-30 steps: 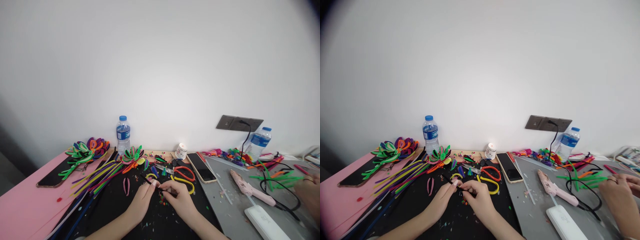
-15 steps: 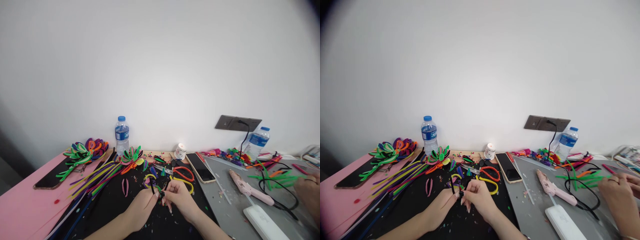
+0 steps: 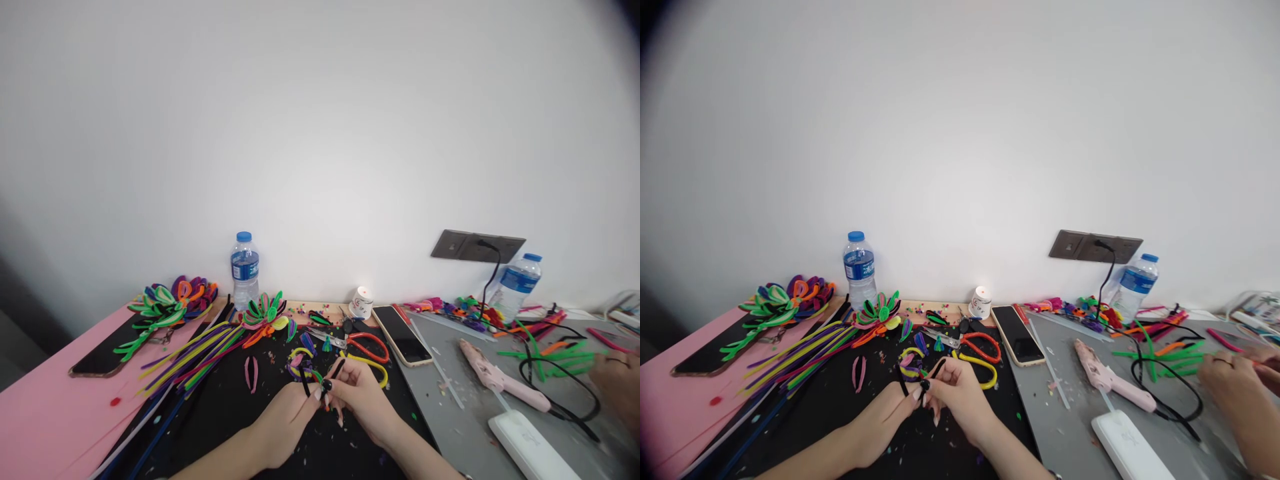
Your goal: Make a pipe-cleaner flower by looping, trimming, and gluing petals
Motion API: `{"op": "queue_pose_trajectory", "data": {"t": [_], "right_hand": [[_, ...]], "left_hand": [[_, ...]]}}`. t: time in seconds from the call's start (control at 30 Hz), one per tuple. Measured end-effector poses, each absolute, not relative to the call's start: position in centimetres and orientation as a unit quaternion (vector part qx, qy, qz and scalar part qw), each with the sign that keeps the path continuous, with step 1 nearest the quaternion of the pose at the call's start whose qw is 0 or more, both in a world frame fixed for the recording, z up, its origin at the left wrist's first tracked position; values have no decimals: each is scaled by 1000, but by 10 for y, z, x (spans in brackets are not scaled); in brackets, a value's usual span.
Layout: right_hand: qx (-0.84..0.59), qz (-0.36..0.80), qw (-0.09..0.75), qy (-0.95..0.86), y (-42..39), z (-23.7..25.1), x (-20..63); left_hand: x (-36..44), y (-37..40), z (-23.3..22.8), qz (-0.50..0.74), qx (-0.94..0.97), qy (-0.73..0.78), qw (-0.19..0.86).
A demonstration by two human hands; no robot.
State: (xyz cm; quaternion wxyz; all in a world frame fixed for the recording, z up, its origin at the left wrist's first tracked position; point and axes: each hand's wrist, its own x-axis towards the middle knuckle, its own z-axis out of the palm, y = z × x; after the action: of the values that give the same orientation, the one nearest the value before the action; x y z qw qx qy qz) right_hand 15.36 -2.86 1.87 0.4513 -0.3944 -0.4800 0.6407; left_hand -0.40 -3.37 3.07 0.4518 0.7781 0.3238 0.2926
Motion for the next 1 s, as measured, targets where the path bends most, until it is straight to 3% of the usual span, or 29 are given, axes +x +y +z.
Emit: {"op": "queue_pose_trajectory", "data": {"t": [0.13,0.4,0.63,0.87,1.0], "right_hand": [[-403,626,424,-515,-27,20,158],[-413,619,365,-559,-34,26,153],[-446,536,340,-631,-40,35,154],[-452,552,486,-505,-26,25,162],[-425,591,519,-448,-21,24,164]], "left_hand": [[-9,-33,31,256,803,312,439],[-12,-29,10,181,886,291,313],[-11,-30,5,150,904,296,269],[-8,-31,21,273,821,379,327],[-9,-26,21,293,806,400,324]]}}
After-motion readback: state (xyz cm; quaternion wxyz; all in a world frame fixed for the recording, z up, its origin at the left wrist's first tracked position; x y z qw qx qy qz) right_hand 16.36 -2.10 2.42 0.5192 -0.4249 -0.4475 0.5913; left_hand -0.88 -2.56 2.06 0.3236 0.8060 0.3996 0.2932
